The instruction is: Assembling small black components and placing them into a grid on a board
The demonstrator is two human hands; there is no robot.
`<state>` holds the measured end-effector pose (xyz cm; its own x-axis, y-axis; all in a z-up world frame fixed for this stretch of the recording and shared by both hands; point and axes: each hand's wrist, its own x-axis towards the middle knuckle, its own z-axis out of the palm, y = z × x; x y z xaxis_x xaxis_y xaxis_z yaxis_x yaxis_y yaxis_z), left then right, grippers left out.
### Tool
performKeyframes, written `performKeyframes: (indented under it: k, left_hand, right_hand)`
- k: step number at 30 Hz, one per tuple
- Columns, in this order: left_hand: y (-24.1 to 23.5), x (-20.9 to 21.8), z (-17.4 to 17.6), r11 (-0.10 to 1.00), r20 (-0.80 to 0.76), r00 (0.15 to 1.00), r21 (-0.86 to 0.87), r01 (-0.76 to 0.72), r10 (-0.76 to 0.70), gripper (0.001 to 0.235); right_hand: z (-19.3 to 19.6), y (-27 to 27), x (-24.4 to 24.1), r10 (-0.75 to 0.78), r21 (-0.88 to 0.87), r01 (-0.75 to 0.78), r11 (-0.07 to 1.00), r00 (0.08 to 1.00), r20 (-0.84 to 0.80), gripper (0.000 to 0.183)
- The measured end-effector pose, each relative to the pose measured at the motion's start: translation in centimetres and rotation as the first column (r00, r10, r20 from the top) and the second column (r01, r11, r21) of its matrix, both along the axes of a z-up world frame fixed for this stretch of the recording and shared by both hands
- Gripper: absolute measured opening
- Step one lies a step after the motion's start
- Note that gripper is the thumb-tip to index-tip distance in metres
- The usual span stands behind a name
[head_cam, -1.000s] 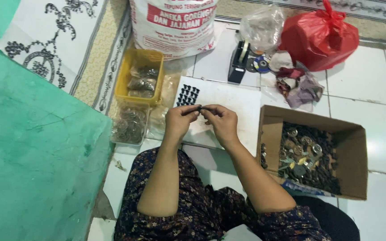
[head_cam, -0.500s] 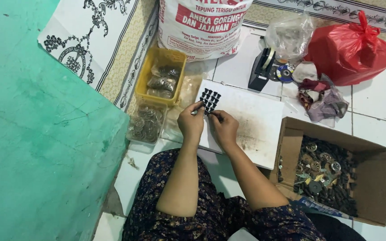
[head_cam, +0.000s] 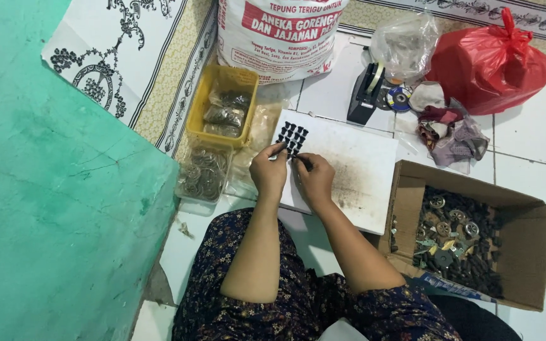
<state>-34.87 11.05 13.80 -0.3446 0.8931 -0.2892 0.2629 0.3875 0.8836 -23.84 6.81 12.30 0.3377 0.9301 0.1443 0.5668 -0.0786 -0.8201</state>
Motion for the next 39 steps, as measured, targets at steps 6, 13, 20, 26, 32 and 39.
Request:
performKeyframes:
  k: [6, 13, 20, 26, 32, 39]
  left_hand:
    - [-0.1, 0.1, 0.1, 1.0, -0.001, 1.0, 0.013, 0.019, -0.019, 0.021]
    - [-0.1, 0.2, -0.3, 1.0, -0.041, 0.999, 0.018, 0.023, -0.022, 0.021]
    - [-3.1, 4.1, 4.3, 0.951, -0.061, 0.993, 0.287, 0.118, -0.104, 0.023]
    - [-7.1, 12.7, 4.2, 0.796, -0.148, 0.872, 0.358, 0.488, -0.467, 0.024]
    - [-11.7, 22.2, 1.6, 0.597, -0.183, 0.667, 0.323, 0.734, -0.722, 0.024]
    - [-14.5, 31.5, -7.3, 0.296, -0.434, 0.31, 0.102, 0.95, -0.846, 0.024]
  right_hand:
    - [-0.1, 0.4, -0.1, -0.012, -0.044, 0.013, 0.999, 1.0, 0.017, 0.013]
    - [-0.8, 0.0, 0.3, 0.0, -0.039, -0.001, 0.999, 1.0, -0.024, 0.02]
    - [-0.6, -2.8, 4.7, -0.1, -0.009, 0.1, 0.995, 0.99, -0.102, 0.021]
    - [0.1, -8.8, 17.6, -0.322, 0.042, 0.323, 0.946, 0.946, -0.031, 0.019]
    - [-0.1, -15.9, 29.5, -0.504, -0.127, 0.505, 0.854, 0.863, 0.038, 0.016]
    - [-3.4, -19.6, 35.2, -0.555, -0.396, 0.533, 0.748, 0.829, 0.067, 0.019]
